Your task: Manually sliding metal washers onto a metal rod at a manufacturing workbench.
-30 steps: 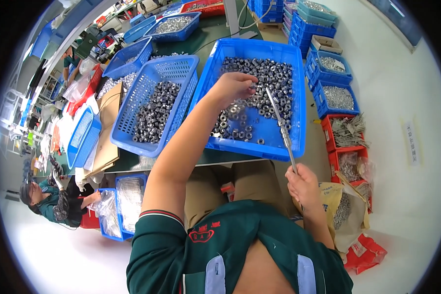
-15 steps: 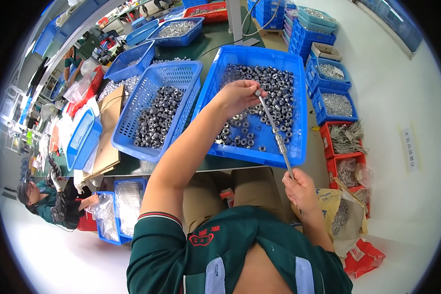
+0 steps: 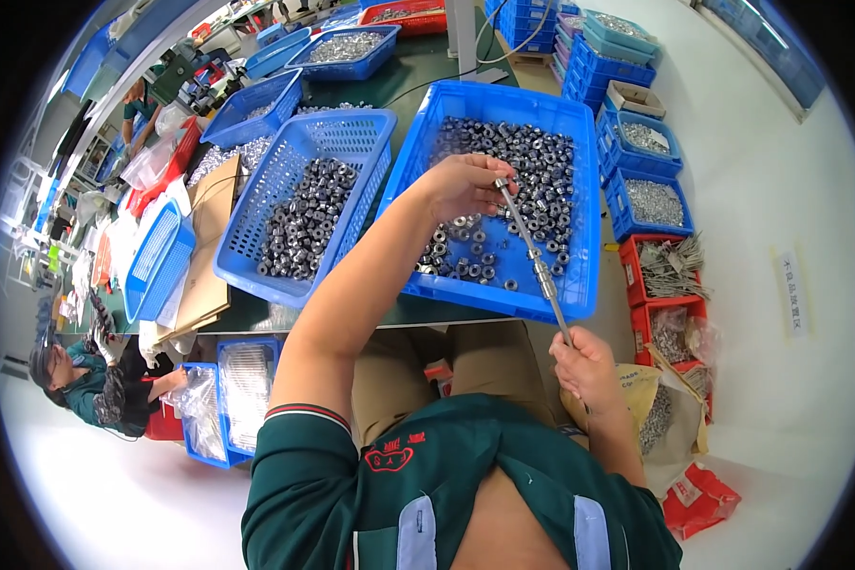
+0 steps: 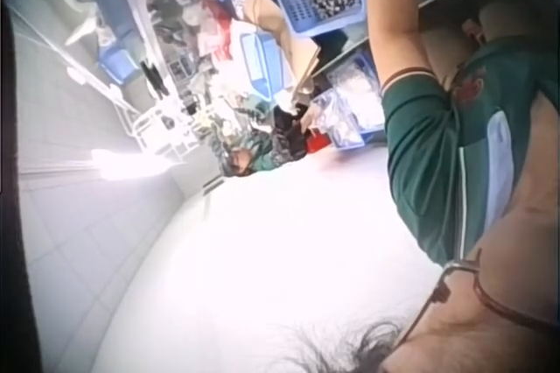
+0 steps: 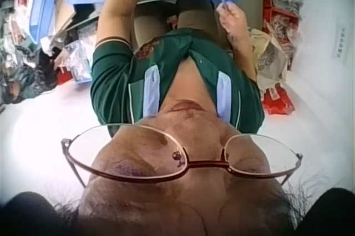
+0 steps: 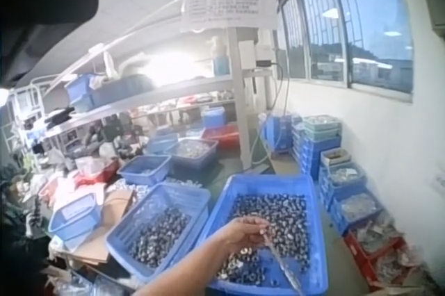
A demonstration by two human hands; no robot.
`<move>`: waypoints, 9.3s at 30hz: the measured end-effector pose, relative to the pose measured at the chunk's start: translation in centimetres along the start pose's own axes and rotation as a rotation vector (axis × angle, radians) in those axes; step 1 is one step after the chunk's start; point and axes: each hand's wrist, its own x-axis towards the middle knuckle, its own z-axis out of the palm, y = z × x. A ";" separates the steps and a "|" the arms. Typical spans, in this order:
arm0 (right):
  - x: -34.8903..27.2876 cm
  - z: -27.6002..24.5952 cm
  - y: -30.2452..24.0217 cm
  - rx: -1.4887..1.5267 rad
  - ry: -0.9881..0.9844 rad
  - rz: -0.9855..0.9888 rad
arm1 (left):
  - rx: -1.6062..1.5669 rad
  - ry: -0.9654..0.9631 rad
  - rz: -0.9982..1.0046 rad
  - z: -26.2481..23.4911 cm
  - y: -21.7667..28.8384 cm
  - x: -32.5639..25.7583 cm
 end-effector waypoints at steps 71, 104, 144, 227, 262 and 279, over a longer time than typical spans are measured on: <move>0.6 -0.3 0.6 -0.057 0.047 -0.077 | -0.156 0.045 0.075 -0.3 -0.6 0.6; 0.5 0.4 0.2 -0.061 0.118 -0.080 | 1.787 -0.001 0.084 1.5 -4.7 0.7; 0.7 0.3 1.0 -0.211 0.125 -0.109 | 0.039 -0.126 0.121 0.7 -0.4 0.1; 0.7 -0.3 0.1 0.024 0.045 -0.082 | -0.066 -0.061 -0.036 -1.7 -0.5 1.3; 1.0 0.7 0.2 0.073 0.043 -0.054 | 0.906 -0.104 0.152 -0.9 -0.2 -0.5; 0.9 0.3 0.0 0.113 0.049 -0.047 | 1.963 -0.154 -0.026 -0.1 -4.9 0.0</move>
